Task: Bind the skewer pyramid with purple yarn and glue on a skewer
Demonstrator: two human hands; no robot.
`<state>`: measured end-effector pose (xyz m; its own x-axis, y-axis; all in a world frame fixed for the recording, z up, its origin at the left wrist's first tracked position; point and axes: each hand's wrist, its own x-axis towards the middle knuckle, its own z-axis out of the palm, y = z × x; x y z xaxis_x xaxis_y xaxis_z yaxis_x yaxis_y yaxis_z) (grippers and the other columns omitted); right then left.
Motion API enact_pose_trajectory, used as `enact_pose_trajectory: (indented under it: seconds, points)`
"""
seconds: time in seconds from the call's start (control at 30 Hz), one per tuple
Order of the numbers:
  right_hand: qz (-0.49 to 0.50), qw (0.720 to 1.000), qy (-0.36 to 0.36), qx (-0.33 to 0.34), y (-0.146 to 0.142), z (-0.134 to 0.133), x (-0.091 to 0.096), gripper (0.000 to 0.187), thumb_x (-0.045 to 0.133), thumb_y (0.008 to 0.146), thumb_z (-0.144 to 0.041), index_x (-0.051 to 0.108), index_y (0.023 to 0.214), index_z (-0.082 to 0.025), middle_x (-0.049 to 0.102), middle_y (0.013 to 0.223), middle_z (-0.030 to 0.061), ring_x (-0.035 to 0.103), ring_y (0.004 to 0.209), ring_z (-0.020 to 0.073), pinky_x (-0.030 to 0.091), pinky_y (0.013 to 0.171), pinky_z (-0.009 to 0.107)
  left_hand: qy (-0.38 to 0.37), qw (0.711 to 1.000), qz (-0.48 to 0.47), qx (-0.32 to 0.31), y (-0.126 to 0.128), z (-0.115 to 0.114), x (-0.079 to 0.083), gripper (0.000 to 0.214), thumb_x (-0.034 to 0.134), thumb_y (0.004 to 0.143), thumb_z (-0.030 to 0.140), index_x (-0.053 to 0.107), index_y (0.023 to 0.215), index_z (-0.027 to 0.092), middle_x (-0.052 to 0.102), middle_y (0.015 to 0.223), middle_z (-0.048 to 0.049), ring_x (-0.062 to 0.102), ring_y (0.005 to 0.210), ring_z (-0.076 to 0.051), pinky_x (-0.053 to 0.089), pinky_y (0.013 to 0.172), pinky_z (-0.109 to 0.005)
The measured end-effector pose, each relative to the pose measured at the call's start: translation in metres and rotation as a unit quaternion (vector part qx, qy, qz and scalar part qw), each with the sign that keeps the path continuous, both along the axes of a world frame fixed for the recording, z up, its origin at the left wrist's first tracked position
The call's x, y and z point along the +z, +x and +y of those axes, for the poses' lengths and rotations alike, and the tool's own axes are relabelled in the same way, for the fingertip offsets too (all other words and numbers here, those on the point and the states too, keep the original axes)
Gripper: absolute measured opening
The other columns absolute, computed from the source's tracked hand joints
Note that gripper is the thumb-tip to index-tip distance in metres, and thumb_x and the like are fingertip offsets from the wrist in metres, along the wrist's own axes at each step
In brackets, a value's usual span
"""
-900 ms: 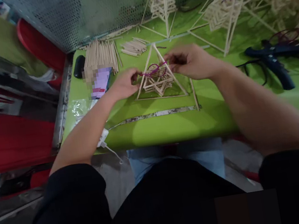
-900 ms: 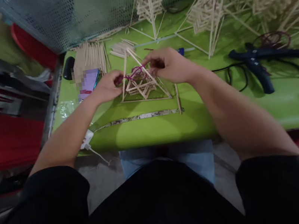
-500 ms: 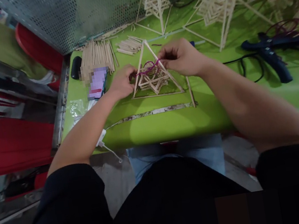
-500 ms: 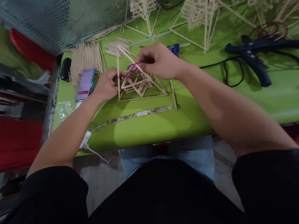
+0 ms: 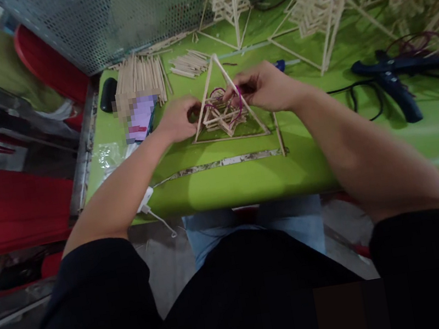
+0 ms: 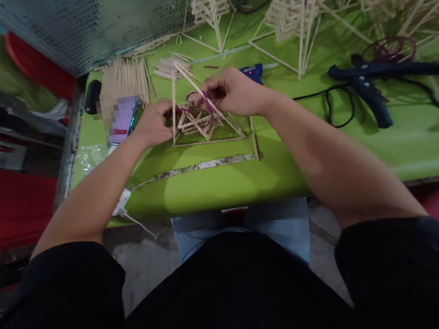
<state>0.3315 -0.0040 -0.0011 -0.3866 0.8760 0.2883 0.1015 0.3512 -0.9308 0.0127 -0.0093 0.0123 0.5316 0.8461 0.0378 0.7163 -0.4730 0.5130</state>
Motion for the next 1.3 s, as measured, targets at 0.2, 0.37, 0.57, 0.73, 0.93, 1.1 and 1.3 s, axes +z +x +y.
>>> enact_pose_trajectory:
  seconds: [0.2,0.37,0.57,0.73,0.93,1.1,1.3]
  points:
    - [-0.039,0.996,0.080,-0.022,0.006,0.017,-0.005,0.033,0.101,0.096,-0.060,0.089,0.085,-0.031,0.079,0.075,0.0039,0.071,0.076,0.0176,0.058,0.070,0.041,0.008,0.999,-0.035,-0.018,-0.006,0.007,-0.006,0.055,0.088,0.089,0.082,0.077,0.098,0.028,0.071,0.100,-0.0048,0.056,0.091,-0.023,0.047,0.089,-0.046]
    - [-0.021,0.997,0.060,-0.043,0.001,0.016,-0.001,0.065,0.085,0.091,-0.092,0.085,0.082,-0.028,0.066,0.059,0.0065,0.059,0.062,0.0086,0.039,0.060,0.045,0.044,0.998,-0.002,-0.039,-0.010,0.014,-0.012,0.040,0.079,0.101,0.070,0.080,0.099,0.030,0.077,0.104,-0.0085,0.064,0.101,-0.028,0.055,0.099,-0.049]
    - [0.040,0.995,0.025,-0.087,-0.007,-0.006,0.018,0.063,0.087,0.087,-0.096,0.081,0.084,-0.034,0.082,0.077,0.0087,0.054,0.056,0.0119,0.044,0.057,0.043,0.053,0.998,-0.024,-0.037,-0.012,0.016,-0.012,0.031,0.083,0.096,0.062,0.075,0.094,0.032,0.076,0.104,-0.0104,0.074,0.102,-0.035,0.062,0.099,-0.055]
    - [0.038,0.992,0.024,-0.118,-0.002,-0.019,0.026,0.063,0.085,0.096,-0.098,0.078,0.087,-0.035,0.077,0.078,0.0058,0.059,0.062,0.0203,0.050,0.060,0.045,0.047,0.996,-0.067,-0.017,-0.012,0.012,-0.010,0.026,0.080,0.103,0.056,0.075,0.099,0.031,0.079,0.109,-0.0097,0.075,0.100,-0.030,0.065,0.099,-0.053]
    - [0.055,0.991,0.020,-0.123,-0.007,-0.031,0.035,0.068,0.087,0.094,-0.102,0.080,0.086,-0.035,0.078,0.081,0.0063,0.055,0.061,0.0213,0.050,0.061,0.047,0.081,0.987,-0.135,-0.030,-0.015,0.014,-0.024,0.052,0.094,0.102,0.074,0.073,0.111,0.027,0.076,0.112,-0.0086,0.066,0.094,-0.021,0.060,0.094,-0.048]
    - [0.081,0.989,0.009,-0.127,-0.013,-0.030,0.030,0.071,0.087,0.096,-0.101,0.075,0.085,-0.033,0.074,0.077,0.0039,0.051,0.064,0.0201,0.047,0.064,0.044,0.158,0.974,-0.155,-0.049,-0.015,0.023,-0.039,0.059,0.089,0.103,0.084,0.080,0.117,0.028,0.075,0.115,-0.0121,0.070,0.092,-0.028,0.060,0.089,-0.050]
    - [-0.019,0.991,0.048,-0.123,-0.014,-0.004,0.005,0.070,0.073,0.113,-0.096,0.078,0.092,-0.029,0.068,0.084,0.0053,0.063,0.089,0.0259,0.063,0.093,0.048,0.189,0.966,-0.161,-0.074,-0.013,0.026,-0.037,0.067,0.076,0.111,0.093,0.084,0.111,0.027,0.080,0.128,-0.0156,0.079,0.116,-0.033,0.065,0.100,-0.054]
